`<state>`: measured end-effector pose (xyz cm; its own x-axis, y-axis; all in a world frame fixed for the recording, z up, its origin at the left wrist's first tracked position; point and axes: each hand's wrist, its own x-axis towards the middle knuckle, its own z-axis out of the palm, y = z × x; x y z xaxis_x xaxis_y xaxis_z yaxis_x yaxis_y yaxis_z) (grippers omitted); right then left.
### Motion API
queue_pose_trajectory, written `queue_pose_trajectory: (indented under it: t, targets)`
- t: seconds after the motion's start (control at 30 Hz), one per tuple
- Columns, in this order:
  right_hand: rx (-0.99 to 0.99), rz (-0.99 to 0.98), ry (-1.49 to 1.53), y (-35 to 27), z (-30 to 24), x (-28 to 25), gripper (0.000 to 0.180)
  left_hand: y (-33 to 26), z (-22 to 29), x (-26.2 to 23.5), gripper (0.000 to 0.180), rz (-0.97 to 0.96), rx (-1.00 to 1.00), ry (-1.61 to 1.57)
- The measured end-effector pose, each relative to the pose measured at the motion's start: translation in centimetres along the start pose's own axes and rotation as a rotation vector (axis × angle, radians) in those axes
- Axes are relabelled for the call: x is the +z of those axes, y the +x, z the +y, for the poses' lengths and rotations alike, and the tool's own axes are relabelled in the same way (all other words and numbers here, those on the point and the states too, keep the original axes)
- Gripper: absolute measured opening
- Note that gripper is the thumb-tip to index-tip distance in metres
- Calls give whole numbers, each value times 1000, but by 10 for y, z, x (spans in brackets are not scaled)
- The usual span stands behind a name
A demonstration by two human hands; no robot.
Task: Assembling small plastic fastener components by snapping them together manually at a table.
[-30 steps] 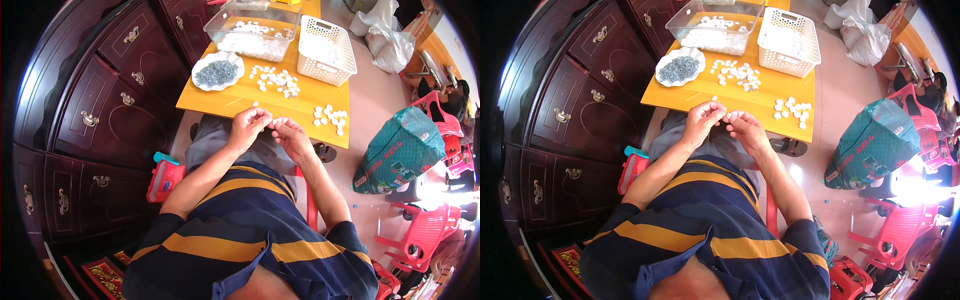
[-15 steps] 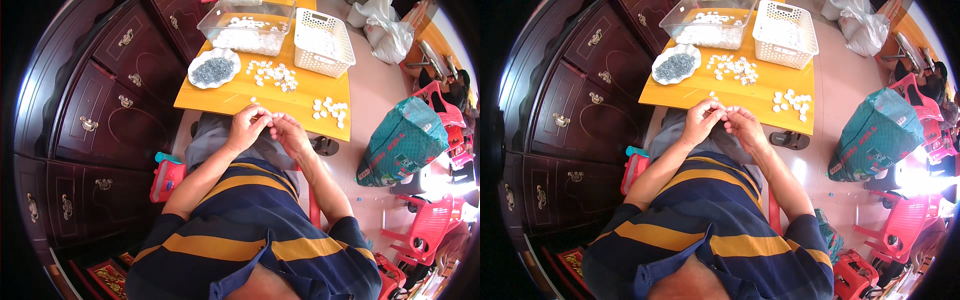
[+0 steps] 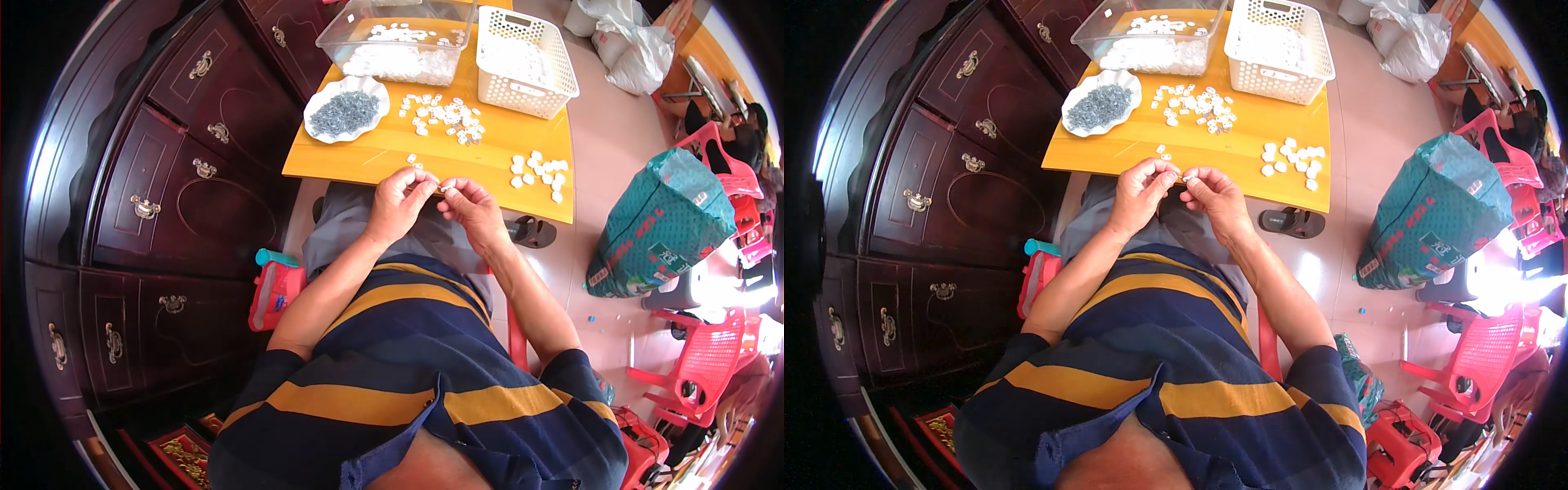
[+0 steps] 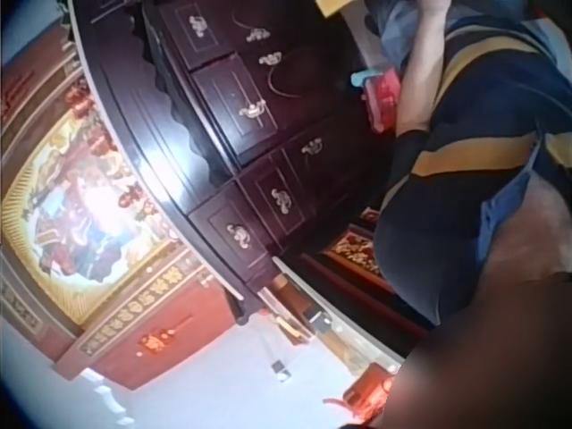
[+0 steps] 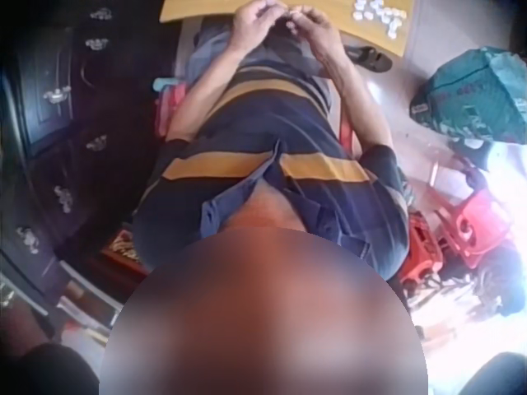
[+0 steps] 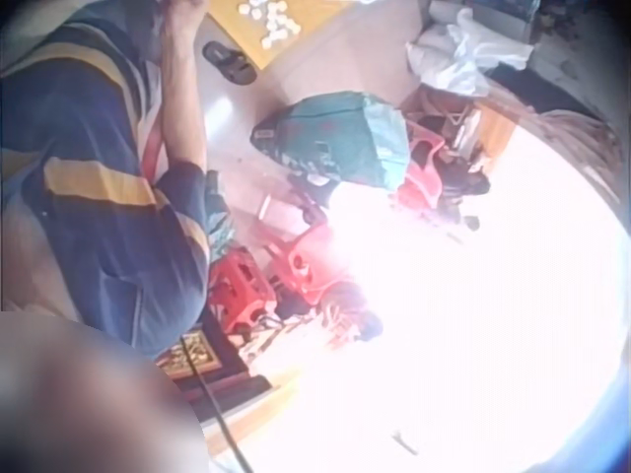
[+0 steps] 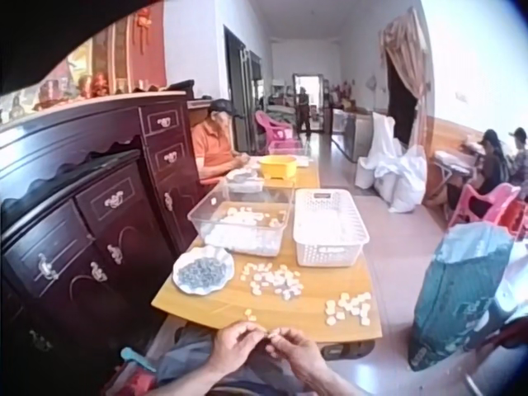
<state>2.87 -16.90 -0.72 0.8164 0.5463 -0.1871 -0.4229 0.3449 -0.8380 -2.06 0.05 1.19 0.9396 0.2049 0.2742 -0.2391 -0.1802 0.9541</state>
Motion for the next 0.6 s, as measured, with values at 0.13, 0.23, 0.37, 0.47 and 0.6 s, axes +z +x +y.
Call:
queue_pose_trajectory:
  t: [0.13,0.23,0.37,0.47,0.6]
  targets:
    - [-89,31,-113,-2,-3,4,14,0,2,0,7,-24,-14,-18]
    - [-133,51,-180,-1,-2,5,17,1,4,0,7,-27,-17,-4]
    - [-166,72,-256,-3,-2,7,20,1,4,0,7,-30,-17,34]
    - [-188,92,-241,-2,0,9,21,1,2,0,7,-33,-29,32]
    - [-212,80,-210,-2,0,7,21,-1,2,1,7,-33,-38,28]
